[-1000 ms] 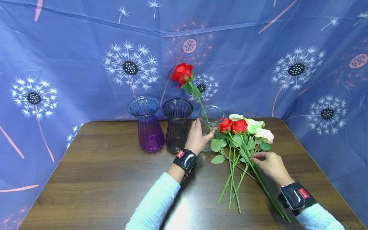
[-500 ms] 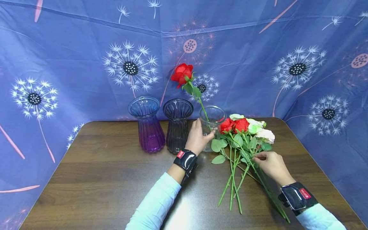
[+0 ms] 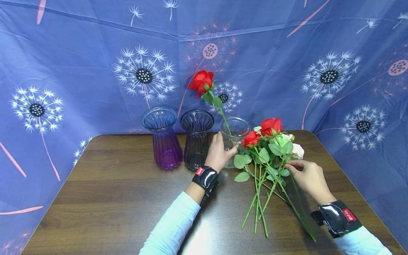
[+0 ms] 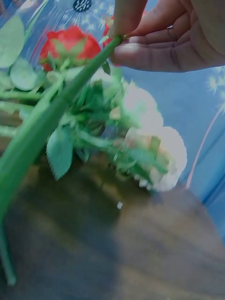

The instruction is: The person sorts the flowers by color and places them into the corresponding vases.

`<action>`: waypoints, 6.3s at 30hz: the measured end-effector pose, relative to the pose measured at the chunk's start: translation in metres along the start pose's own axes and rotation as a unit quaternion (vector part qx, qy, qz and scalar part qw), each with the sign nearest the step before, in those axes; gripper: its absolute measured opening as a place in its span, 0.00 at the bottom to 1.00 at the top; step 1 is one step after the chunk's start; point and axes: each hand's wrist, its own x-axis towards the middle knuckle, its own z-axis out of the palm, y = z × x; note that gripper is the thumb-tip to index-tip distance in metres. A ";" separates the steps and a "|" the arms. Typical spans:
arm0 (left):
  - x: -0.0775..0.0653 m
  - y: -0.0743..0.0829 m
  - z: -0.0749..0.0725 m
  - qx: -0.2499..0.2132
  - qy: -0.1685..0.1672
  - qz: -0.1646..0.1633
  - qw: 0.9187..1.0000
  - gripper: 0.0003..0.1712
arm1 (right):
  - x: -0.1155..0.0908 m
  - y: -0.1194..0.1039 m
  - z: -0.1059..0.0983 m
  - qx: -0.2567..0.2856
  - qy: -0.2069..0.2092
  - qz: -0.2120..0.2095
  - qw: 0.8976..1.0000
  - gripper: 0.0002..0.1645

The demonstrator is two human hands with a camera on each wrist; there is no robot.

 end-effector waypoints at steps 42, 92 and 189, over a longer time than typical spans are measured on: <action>0.000 -0.001 0.002 0.009 -0.012 -0.005 1.000 0.40 | 0.127 -0.209 -0.064 0.247 0.222 -0.186 0.925 0.12; -0.001 -0.002 0.002 0.017 -0.003 0.008 1.000 0.39 | 0.112 -0.146 0.046 0.162 0.052 -0.115 0.979 0.15; -0.005 -0.004 0.006 0.019 0.017 0.009 1.000 0.40 | -0.003 0.005 0.038 0.024 -0.076 0.027 0.996 0.12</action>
